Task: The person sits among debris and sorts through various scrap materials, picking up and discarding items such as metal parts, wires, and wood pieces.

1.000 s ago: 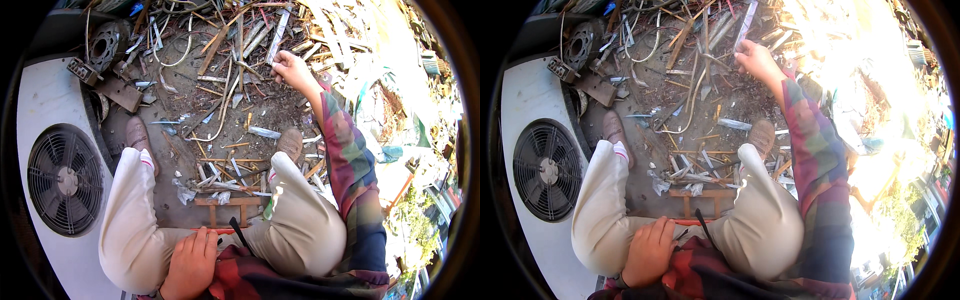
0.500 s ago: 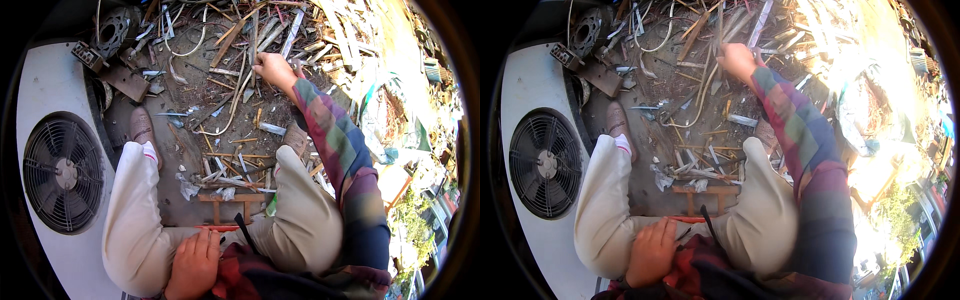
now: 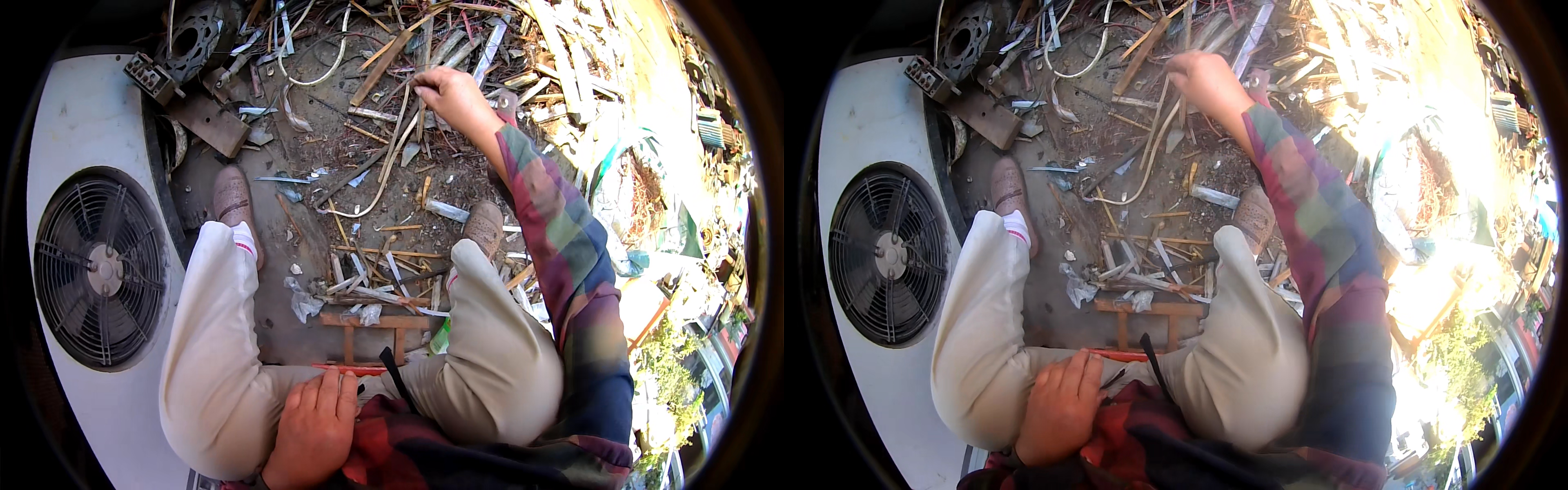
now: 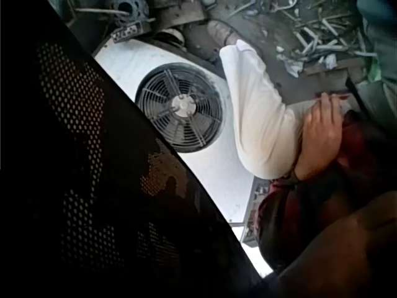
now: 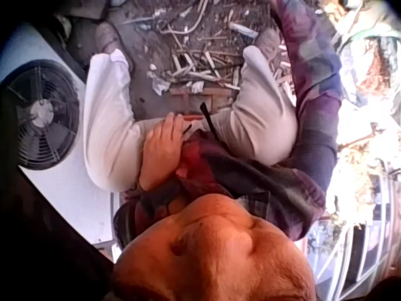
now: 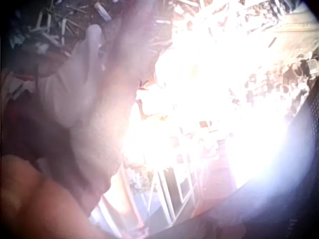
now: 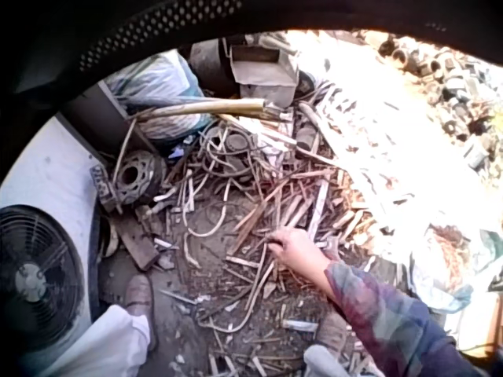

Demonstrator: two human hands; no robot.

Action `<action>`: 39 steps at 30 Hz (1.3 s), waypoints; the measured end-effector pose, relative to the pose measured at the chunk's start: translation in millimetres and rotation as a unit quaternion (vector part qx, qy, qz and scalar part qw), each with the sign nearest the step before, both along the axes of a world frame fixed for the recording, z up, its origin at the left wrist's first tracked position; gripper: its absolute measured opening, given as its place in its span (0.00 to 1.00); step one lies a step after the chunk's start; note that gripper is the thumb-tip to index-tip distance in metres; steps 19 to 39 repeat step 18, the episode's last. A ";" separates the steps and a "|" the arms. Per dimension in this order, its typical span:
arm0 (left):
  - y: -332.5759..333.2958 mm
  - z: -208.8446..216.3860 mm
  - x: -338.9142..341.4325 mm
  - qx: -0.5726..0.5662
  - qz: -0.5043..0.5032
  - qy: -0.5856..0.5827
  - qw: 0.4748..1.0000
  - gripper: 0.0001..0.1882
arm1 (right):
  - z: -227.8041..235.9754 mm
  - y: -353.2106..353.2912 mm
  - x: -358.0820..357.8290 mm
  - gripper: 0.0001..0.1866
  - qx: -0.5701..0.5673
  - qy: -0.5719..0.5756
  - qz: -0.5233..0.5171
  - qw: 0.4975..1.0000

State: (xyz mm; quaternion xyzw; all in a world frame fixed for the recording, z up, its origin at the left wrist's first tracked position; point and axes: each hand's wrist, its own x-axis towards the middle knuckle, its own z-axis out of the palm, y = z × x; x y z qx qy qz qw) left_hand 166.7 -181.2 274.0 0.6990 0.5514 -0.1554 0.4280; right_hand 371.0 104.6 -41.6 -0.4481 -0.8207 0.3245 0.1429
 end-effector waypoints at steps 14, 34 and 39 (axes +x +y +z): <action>-4.0 -3.5 -10.0 -0.010 -0.013 -0.004 1.000 0.28 | -43.4 56.2 -26.7 0.25 0.082 -0.250 0.094 0.960; -9.7 -4.4 -16.4 0.000 -0.011 -0.011 1.000 0.29 | -34.1 63.4 -43.8 0.29 -0.010 -0.337 0.130 0.932; -9.7 -4.4 -16.4 0.000 -0.011 -0.011 1.000 0.29 | -34.1 63.4 -43.8 0.29 -0.010 -0.337 0.130 0.932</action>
